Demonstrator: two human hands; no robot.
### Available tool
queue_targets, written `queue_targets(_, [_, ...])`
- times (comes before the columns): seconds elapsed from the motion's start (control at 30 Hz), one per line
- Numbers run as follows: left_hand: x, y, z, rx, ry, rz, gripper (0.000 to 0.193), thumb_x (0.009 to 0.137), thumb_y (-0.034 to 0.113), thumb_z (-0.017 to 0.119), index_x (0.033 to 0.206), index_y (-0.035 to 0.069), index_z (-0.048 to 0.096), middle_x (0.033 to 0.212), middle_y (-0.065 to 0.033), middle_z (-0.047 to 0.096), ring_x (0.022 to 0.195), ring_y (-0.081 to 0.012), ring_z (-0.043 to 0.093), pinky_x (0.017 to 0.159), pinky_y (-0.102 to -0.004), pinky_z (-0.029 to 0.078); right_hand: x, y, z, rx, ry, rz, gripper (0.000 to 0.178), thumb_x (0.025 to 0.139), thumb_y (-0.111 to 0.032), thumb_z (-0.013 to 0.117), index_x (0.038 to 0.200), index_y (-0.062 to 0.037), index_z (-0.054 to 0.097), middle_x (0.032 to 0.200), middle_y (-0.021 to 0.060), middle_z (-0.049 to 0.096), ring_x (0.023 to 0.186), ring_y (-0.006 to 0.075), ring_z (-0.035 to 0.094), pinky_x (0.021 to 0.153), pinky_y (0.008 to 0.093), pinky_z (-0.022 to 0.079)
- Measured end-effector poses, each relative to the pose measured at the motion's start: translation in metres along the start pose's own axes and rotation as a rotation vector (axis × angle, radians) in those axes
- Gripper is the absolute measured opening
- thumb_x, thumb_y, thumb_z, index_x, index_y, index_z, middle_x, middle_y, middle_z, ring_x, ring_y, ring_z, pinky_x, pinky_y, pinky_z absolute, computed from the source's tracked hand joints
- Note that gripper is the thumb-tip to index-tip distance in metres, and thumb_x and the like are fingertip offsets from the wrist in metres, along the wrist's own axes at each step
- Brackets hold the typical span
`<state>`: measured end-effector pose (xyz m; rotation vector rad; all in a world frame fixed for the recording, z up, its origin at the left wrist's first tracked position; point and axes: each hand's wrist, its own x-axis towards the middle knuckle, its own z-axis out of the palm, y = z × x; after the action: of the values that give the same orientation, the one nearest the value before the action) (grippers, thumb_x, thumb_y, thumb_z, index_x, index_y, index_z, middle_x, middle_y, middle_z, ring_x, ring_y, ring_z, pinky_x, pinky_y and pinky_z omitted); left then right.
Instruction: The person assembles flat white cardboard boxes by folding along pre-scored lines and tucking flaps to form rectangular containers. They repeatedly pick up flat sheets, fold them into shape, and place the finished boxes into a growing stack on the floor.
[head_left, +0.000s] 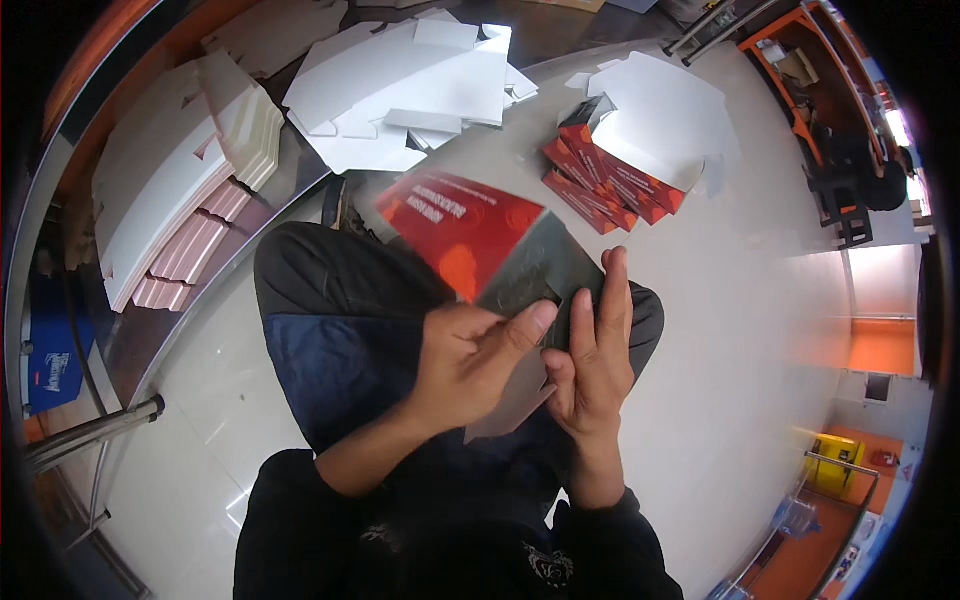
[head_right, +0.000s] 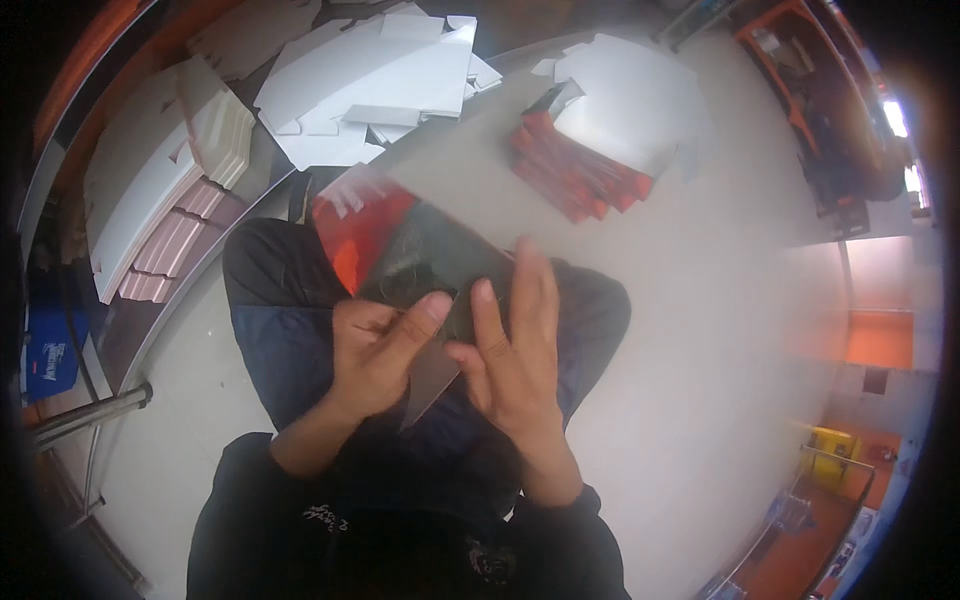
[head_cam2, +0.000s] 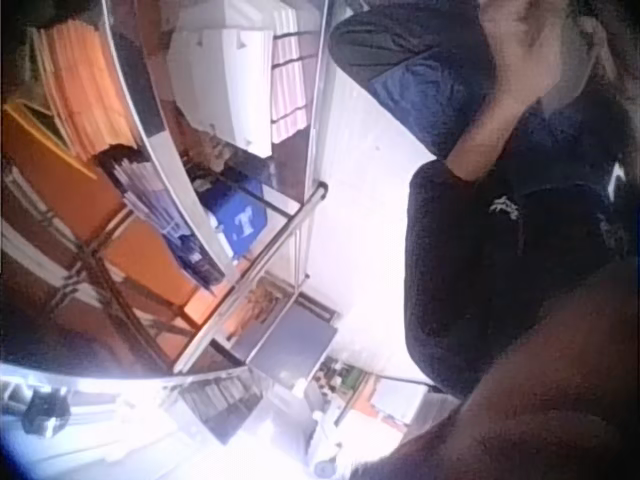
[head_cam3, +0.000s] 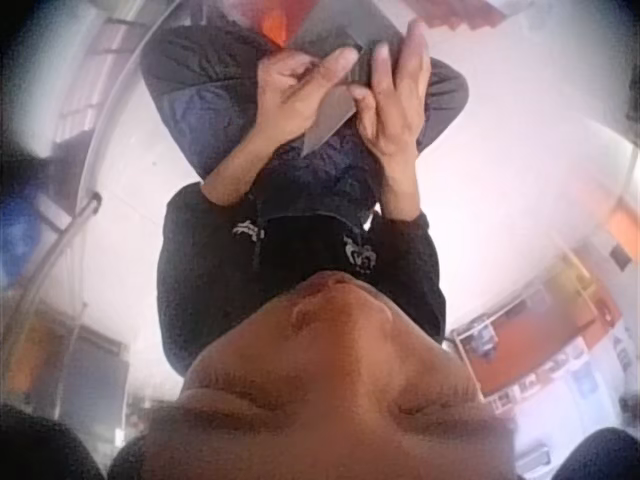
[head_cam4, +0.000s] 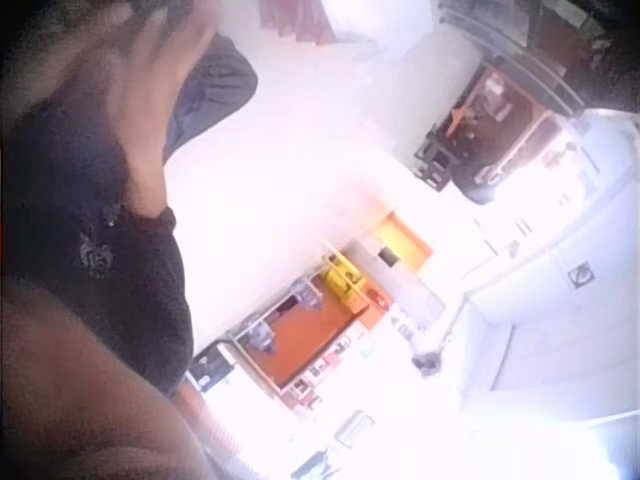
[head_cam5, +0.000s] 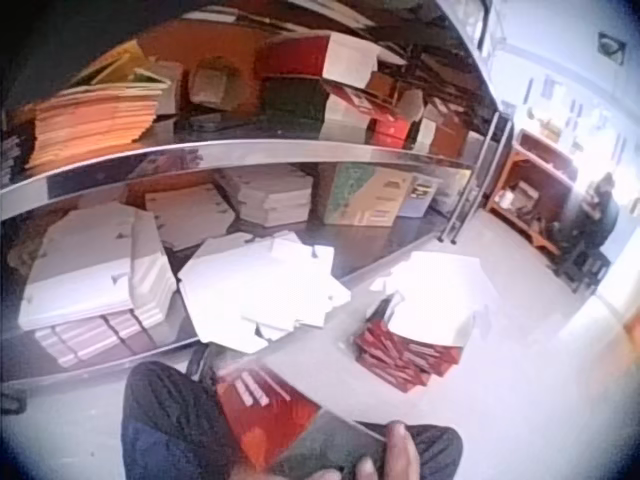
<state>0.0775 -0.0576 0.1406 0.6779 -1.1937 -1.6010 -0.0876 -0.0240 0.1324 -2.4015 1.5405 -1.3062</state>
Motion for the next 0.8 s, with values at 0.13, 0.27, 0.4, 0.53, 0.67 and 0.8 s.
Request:
queue_targets(0.13, [0.001, -0.009, 0.019, 0.029, 0.102, 0.236, 0.013, 0.091, 0.004, 0.063, 0.098, -0.006, 0.067, 0.085, -0.0063, 0.070, 0.076, -0.0088, 0.064, 0.064, -0.0263, 0.050, 0.000, 0.002, 0.012, -0.011, 0.101, 0.022, 0.065, 0.085, -0.019, 0.068, 0.143, -0.0048, 0.041, 0.145, 0.0348, 0.033, 0.128, 0.0529, 0.039, 0.105, 0.0551, 0.032])
queue_targets(0.27, [0.006, -0.014, 0.006, 0.550, -0.102, 0.446, 0.018, 0.079, -0.002, 0.065, 0.097, -0.002, 0.065, 0.087, -0.0125, 0.067, 0.071, -0.0232, 0.066, 0.058, -0.0347, 0.051, -0.003, 0.002, -0.010, 0.468, 0.043, 0.289, 0.085, 0.081, -0.028, 0.070, 0.150, -0.0061, 0.026, 0.149, 0.0310, 0.028, 0.133, 0.0452, 0.036, 0.108, 0.0513, 0.030])
queue_targets(0.4, [-0.008, -0.037, 0.013, 1.093, -0.528, 0.510, 0.038, 0.081, 0.013, 0.060, 0.118, 0.004, 0.059, 0.123, -0.0167, 0.059, 0.102, -0.0278, 0.064, 0.079, -0.0369, 0.053, 0.006, 0.013, -0.040, 0.962, 0.193, 0.454, 0.094, 0.083, -0.042, 0.066, 0.153, -0.0076, 0.014, 0.151, 0.0284, 0.026, 0.138, 0.0385, 0.032, 0.112, 0.0466, 0.028])
queue_targets(0.53, [-0.054, -0.089, 0.009, 1.317, -0.738, 0.458, 0.048, 0.084, 0.018, 0.058, 0.130, 0.003, 0.053, 0.130, -0.0188, 0.056, 0.116, -0.0299, 0.057, 0.093, -0.0422, 0.047, 0.015, 0.009, -0.040, 0.259, -0.055, 0.531, 0.074, 0.084, -0.016, 0.059, 0.149, -0.0043, 0.026, 0.145, 0.0203, 0.040, 0.131, 0.0292, 0.043, 0.108, 0.0399, 0.034])
queue_targets(0.67, [-0.044, -0.072, -0.001, 0.737, -0.665, 0.031, 0.047, 0.092, 0.028, 0.055, 0.132, 0.005, 0.050, 0.132, -0.0173, 0.054, 0.122, -0.0296, 0.052, 0.099, -0.0419, 0.043, 0.006, 0.015, -0.045, 0.274, -0.320, 0.299, 0.056, 0.064, 0.001, 0.046, 0.118, 0.0032, 0.060, 0.125, 0.0197, 0.058, 0.122, 0.0385, 0.050, 0.103, 0.0439, 0.039])
queue_targets(0.8, [-0.015, -0.049, -0.010, -0.859, 0.061, -0.474, 0.049, 0.097, 0.023, 0.056, 0.140, 0.005, 0.041, 0.131, -0.0110, 0.054, 0.120, -0.0199, 0.054, 0.097, -0.0369, 0.046, 0.016, 0.006, -0.055, 0.536, -0.569, 0.018, 0.043, 0.077, -0.011, 0.056, 0.116, 0.0053, 0.062, 0.126, 0.0197, 0.058, 0.124, 0.0457, 0.046, 0.104, 0.0529, 0.036])
